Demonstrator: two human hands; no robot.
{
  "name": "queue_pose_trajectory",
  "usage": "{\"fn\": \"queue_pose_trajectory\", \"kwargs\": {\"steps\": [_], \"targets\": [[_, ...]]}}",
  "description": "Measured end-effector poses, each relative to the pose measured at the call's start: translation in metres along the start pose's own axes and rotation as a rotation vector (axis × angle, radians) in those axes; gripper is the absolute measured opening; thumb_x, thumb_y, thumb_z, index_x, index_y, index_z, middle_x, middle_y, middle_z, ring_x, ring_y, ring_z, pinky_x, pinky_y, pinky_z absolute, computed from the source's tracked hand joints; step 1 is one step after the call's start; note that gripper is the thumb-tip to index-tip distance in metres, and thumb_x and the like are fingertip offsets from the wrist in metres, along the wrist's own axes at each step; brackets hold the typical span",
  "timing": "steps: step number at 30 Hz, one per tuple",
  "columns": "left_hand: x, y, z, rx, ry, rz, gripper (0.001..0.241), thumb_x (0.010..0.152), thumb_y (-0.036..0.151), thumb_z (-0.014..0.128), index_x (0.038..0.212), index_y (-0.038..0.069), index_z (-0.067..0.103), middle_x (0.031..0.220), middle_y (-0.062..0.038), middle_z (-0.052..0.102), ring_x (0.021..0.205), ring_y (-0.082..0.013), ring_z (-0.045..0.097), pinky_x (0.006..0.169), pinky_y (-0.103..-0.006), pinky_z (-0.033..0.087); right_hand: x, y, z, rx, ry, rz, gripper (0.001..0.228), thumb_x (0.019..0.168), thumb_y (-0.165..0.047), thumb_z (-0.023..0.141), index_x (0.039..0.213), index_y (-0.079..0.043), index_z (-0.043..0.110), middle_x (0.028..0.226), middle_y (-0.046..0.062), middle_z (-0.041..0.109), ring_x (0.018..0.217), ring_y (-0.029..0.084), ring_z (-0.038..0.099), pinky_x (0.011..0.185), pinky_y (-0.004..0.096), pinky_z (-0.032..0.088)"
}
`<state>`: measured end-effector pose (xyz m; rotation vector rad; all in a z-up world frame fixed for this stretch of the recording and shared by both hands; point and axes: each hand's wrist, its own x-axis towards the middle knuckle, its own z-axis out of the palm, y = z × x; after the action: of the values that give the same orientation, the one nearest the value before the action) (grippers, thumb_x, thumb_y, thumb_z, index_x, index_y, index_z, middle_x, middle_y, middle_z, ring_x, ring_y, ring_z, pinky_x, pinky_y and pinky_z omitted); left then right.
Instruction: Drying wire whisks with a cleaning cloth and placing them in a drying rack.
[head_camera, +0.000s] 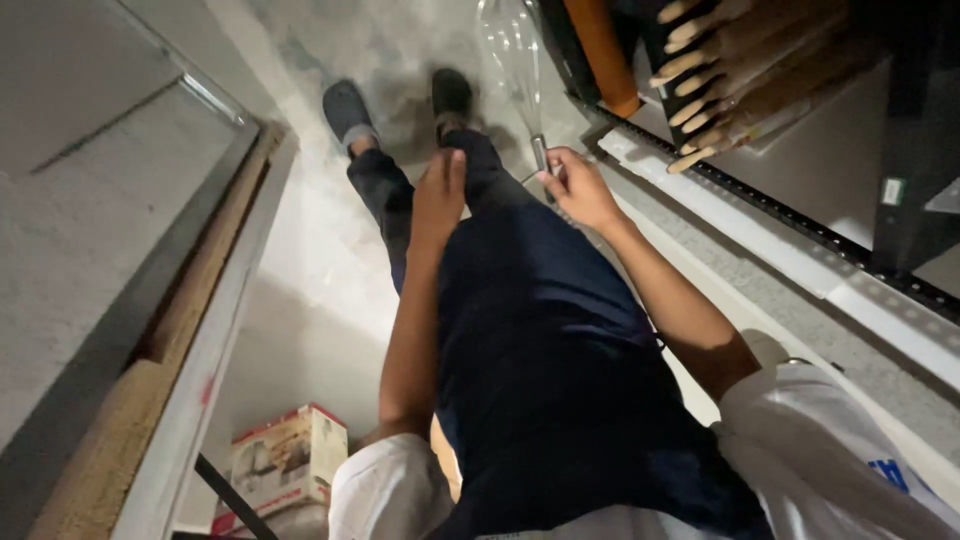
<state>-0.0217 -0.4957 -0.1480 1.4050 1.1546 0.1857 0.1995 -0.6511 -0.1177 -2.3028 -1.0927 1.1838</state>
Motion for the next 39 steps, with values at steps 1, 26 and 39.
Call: {"fn": "queue_pose_trajectory", "kwargs": {"steps": [1,26,39], "targets": [[-0.002,-0.002,0.004,0.009,-0.017,-0.015,0.045,0.110,0.045,0.046,0.122,0.005,0.064,0.109,-0.024,0.072,0.104,-0.0453,0.067,0.084,-0.0492,0.053,0.003,-0.004,0.003,0.028,-0.046,0.025,0.031,0.101,-0.021,0.072,0.122,-0.002,0.060,0.097,0.013,0.069,0.071,0.020,0.064,0.067,0.035,0.052],[-0.037,-0.049,0.004,0.077,0.101,-0.170,0.039,0.104,0.037,0.059,0.119,0.002,0.066,0.103,-0.023,0.074,0.098,-0.0393,0.072,0.083,-0.0440,0.056,0.290,0.200,-0.145,-0.350,0.606,-0.017,0.044,0.111,-0.032,0.058,0.134,0.005,0.056,0.105,0.030,0.068,0.088,0.055,0.061,0.070,0.061,0.050],[-0.035,0.001,0.015,0.037,0.141,-0.265,0.038,0.103,0.035,0.059,0.120,0.002,0.064,0.100,-0.021,0.074,0.095,-0.0374,0.073,0.082,-0.0442,0.056,0.319,0.175,-0.145,-0.477,0.544,0.145,0.047,0.111,-0.036,0.058,0.136,0.003,0.053,0.100,0.028,0.071,0.078,0.044,0.066,0.071,0.054,0.054]]}}
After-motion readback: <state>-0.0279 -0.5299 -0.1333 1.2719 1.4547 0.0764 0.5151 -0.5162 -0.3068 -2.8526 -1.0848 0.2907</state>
